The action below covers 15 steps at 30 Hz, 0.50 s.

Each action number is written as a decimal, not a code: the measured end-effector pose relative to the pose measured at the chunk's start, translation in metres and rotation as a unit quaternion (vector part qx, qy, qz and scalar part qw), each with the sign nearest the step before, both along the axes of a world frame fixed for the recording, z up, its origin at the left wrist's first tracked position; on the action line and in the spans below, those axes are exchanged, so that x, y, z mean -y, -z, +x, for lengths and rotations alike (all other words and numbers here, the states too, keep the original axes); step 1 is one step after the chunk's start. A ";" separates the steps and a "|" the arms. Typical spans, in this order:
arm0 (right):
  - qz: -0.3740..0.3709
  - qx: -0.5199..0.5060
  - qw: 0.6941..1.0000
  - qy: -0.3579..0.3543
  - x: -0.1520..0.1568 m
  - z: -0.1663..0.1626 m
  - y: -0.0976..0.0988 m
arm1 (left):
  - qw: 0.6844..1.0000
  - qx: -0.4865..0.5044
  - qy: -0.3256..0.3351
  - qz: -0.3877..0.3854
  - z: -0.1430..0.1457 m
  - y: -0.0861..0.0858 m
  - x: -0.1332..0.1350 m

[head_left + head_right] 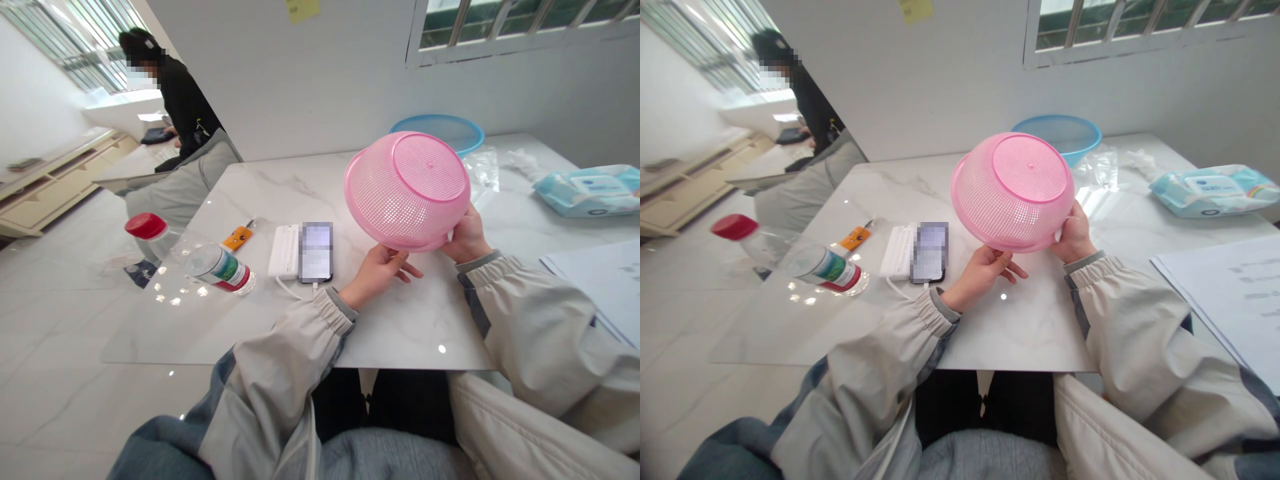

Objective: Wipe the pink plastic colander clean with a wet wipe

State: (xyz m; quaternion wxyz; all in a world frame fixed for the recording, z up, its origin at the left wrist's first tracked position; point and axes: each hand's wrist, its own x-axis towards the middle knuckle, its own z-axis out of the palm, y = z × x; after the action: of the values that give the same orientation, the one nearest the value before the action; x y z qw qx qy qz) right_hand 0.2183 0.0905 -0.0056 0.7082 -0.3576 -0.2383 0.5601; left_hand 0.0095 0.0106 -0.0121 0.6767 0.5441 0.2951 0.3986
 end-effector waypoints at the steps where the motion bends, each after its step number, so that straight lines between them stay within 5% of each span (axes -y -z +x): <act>1: -0.002 -0.001 1.000 -0.002 0.000 0.001 0.001 | 1.000 -0.002 0.000 0.000 0.000 0.000 0.000; 15: -0.014 -0.029 0.999 -0.002 0.002 -0.004 -0.006 | 1.000 0.003 0.001 -0.006 -0.002 -0.003 0.001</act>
State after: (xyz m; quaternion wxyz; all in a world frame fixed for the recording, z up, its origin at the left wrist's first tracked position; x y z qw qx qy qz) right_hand 0.2145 0.0888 0.0003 0.7085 -0.3506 -0.2101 0.5754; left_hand 0.0079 0.0094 -0.0090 0.6811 0.5389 0.2951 0.3982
